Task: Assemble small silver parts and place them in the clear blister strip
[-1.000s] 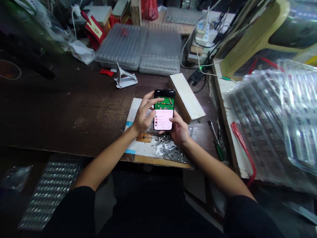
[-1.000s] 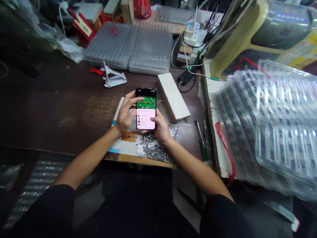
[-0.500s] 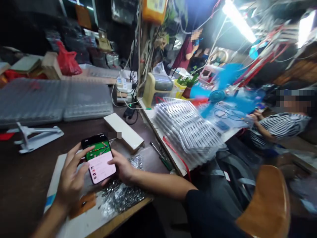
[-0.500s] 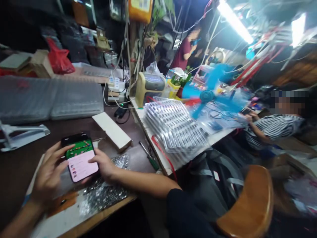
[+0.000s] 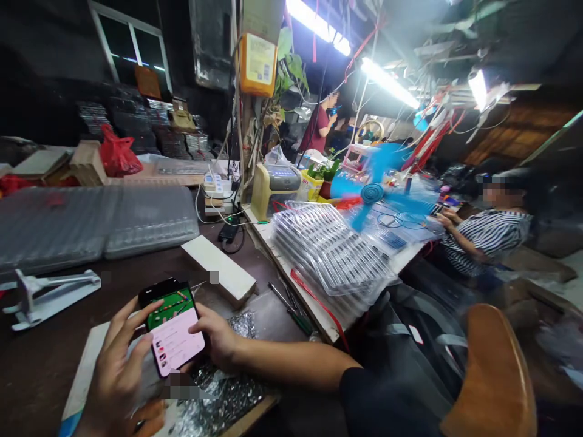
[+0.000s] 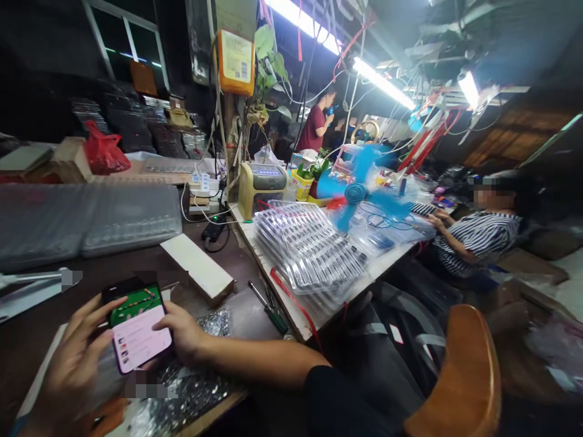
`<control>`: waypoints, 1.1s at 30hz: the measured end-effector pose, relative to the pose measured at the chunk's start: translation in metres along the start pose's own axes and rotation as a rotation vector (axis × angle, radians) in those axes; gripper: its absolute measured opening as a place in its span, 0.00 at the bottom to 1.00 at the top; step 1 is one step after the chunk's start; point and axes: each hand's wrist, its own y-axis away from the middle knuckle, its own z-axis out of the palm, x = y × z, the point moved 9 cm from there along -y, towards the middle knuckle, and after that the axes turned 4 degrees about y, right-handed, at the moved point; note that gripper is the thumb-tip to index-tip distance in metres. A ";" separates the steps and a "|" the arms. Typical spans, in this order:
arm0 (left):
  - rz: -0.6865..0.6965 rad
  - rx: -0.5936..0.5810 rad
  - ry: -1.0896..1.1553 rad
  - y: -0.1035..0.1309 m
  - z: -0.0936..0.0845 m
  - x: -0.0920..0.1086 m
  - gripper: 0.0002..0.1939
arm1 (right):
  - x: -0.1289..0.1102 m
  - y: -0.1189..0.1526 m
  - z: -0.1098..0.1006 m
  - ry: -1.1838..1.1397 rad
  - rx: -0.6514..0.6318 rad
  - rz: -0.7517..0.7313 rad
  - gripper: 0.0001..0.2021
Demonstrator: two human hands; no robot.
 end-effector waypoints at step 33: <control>-0.064 0.025 0.115 0.001 0.001 0.016 0.25 | -0.002 0.005 0.002 0.030 -0.007 0.046 0.20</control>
